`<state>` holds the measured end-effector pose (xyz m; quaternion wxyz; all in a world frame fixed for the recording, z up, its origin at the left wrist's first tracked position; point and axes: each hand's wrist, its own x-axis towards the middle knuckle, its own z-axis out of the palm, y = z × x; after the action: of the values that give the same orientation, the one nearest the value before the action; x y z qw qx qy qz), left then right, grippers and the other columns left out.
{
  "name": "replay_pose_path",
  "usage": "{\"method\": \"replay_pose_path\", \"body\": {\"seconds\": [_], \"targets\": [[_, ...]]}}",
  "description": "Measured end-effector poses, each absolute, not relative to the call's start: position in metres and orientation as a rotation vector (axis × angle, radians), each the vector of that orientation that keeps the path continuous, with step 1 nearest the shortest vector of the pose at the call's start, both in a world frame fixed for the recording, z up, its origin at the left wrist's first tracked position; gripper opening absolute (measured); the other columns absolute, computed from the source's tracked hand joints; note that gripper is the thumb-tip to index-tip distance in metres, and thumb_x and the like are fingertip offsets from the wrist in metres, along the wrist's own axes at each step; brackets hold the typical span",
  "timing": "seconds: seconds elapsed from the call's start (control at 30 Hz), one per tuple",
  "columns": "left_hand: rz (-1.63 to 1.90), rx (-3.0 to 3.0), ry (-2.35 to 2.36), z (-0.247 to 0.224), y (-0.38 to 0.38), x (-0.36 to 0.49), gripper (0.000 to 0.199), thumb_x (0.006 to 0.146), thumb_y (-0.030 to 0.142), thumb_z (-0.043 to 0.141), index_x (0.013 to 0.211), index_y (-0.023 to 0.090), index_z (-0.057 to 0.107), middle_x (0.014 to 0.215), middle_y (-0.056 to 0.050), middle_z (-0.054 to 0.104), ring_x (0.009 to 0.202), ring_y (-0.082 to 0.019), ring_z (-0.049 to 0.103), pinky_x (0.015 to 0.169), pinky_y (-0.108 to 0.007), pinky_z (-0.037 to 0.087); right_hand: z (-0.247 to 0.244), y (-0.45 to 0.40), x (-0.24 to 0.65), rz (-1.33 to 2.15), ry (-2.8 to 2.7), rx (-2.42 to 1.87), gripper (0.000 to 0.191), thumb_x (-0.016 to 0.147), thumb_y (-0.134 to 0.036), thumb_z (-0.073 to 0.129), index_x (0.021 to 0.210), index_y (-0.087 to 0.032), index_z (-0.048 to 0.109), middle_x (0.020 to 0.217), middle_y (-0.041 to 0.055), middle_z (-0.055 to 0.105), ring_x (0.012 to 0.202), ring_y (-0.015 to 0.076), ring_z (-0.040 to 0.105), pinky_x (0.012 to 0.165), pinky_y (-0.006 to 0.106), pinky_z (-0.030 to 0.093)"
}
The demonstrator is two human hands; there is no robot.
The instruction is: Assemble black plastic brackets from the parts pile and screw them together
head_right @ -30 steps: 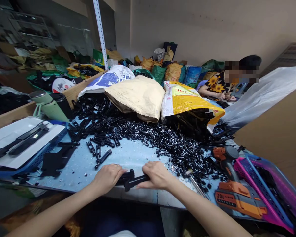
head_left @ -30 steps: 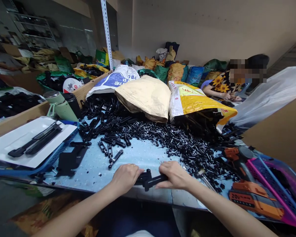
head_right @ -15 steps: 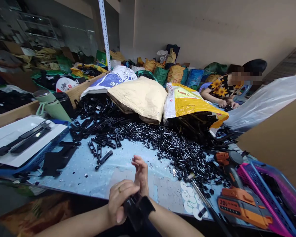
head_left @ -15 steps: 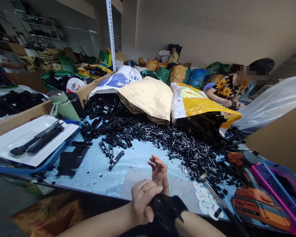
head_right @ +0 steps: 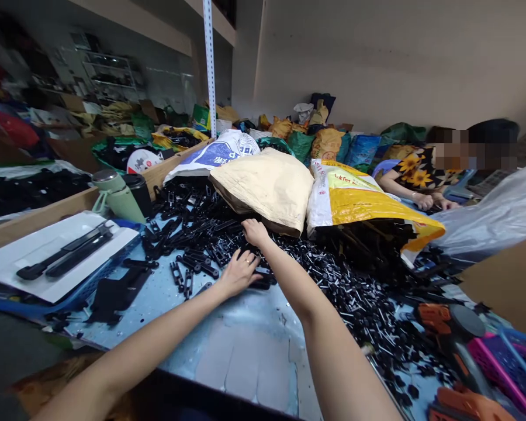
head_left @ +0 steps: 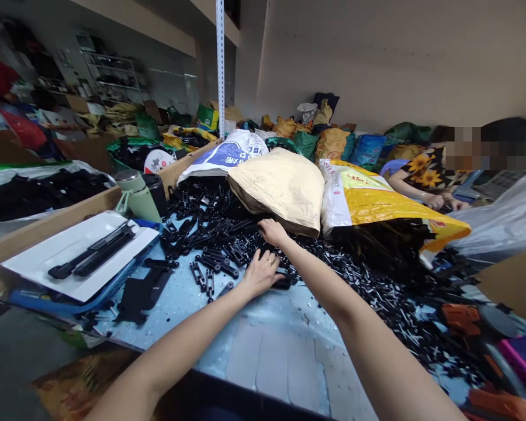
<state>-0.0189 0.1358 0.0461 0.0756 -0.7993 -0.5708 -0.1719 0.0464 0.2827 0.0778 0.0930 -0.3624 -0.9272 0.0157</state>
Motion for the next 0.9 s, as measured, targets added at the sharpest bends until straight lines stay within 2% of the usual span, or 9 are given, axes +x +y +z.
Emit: {"method": "replay_pose_path", "body": {"seconds": [0.07, 0.13, 0.33, 0.43, 0.5, 0.6, 0.77, 0.83, 0.9], "targets": [[-0.570, -2.239, -1.917, 0.054, 0.141, -0.045, 0.032, 0.085, 0.027, 0.040, 0.114, 0.016, 0.047, 0.109, -0.011, 0.052, 0.105, -0.023, 0.043, 0.087, -0.037, 0.032, 0.075, 0.295, 0.026, 0.027, -2.840, -1.096, 0.033, 0.079, -0.017, 0.047, 0.111, -0.017, 0.051, 0.114, 0.0099, 0.053, 0.107, 0.0234, 0.043, 0.085, 0.036, 0.036], [-0.576, -2.104, -2.066, 0.059, 0.147, -0.080, 0.030, 0.083, 0.013, 0.036, 0.110, 0.012, 0.049, 0.106, -0.015, 0.053, 0.102, -0.025, 0.044, 0.083, -0.040, 0.034, 0.073, 0.306, 0.013, 0.025, -2.923, -1.129, 0.034, 0.073, -0.017, 0.053, 0.107, -0.017, 0.055, 0.109, 0.0102, 0.057, 0.103, 0.0245, 0.046, 0.082, 0.035, 0.037], [-0.648, -2.080, -2.238, 0.052, 0.169, -0.149, 0.025, 0.071, 0.004, 0.047, 0.089, 0.016, 0.059, 0.087, -0.010, 0.060, 0.096, -0.026, 0.049, 0.088, -0.045, 0.031, 0.084, 0.320, 0.001, 0.011, -3.013, -1.128, 0.039, 0.063, -0.027, 0.069, 0.100, -0.018, 0.061, 0.102, 0.0122, 0.059, 0.103, 0.0288, 0.046, 0.084, 0.039, 0.034], [-0.829, -2.070, -2.285, 0.050, 0.172, -0.151, 0.029, 0.074, 0.006, 0.046, 0.098, 0.016, 0.057, 0.093, -0.009, 0.059, 0.098, -0.022, 0.051, 0.092, -0.039, 0.031, 0.095, 0.307, 0.012, 0.038, -2.946, -1.067, 0.039, 0.072, -0.034, 0.063, 0.107, -0.018, 0.057, 0.106, 0.0109, 0.057, 0.107, 0.0258, 0.044, 0.091, 0.037, 0.029], [-0.997, -1.990, -2.343, 0.051, 0.170, -0.146, 0.034, 0.079, 0.009, 0.039, 0.111, 0.015, 0.050, 0.105, -0.012, 0.055, 0.102, -0.022, 0.050, 0.092, -0.036, 0.033, 0.099, 0.293, 0.025, 0.082, -2.862, -1.051, 0.042, 0.083, -0.038, 0.049, 0.121, -0.021, 0.046, 0.114, 0.0090, 0.052, 0.110, 0.0217, 0.043, 0.093, 0.034, 0.026], [-1.252, -1.794, -2.474, 0.054, 0.160, -0.133, 0.037, 0.087, 0.021, 0.027, 0.121, 0.010, 0.038, 0.110, -0.016, 0.051, 0.104, -0.023, 0.050, 0.088, -0.037, 0.037, 0.098, 0.271, 0.048, 0.193, -2.713, -1.135, 0.046, 0.090, -0.040, 0.034, 0.132, -0.023, 0.032, 0.116, 0.0095, 0.049, 0.105, 0.0196, 0.047, 0.090, 0.031, 0.031], [-1.566, -1.832, -2.580, 0.057, 0.122, -0.092, 0.047, 0.079, 0.044, 0.046, 0.110, 0.010, 0.045, 0.071, -0.004, 0.059, 0.062, -0.017, 0.059, 0.058, -0.030, 0.047, 0.096, 0.239, 0.091, 0.466, -2.471, -1.331, 0.044, 0.090, -0.040, 0.029, 0.118, -0.013, 0.050, 0.099, 0.0137, 0.059, 0.088, 0.0229, 0.058, 0.078, 0.034, 0.042], [-1.666, -1.949, -2.557, 0.058, 0.101, -0.070, 0.043, 0.080, 0.044, 0.043, 0.108, 0.012, 0.048, 0.068, -0.001, 0.059, 0.048, -0.012, 0.055, 0.046, -0.024, 0.044, 0.095, 0.216, 0.106, 0.588, -2.426, -1.298, 0.044, 0.091, -0.042, 0.026, 0.119, -0.017, 0.049, 0.091, 0.0088, 0.062, 0.076, 0.0186, 0.061, 0.070, 0.032, 0.046], [-1.848, -2.080, -2.519, 0.060, 0.080, -0.047, 0.044, 0.083, 0.043, 0.037, 0.114, 0.014, 0.047, 0.071, -0.001, 0.060, 0.040, -0.009, 0.050, 0.038, -0.021, 0.039, 0.092, 0.184, 0.117, 0.912, -2.284, -1.171, 0.046, 0.091, -0.044, 0.024, 0.127, -0.021, 0.040, 0.082, 0.0045, 0.062, 0.063, 0.0145, 0.060, 0.059, 0.029, 0.049]]}}
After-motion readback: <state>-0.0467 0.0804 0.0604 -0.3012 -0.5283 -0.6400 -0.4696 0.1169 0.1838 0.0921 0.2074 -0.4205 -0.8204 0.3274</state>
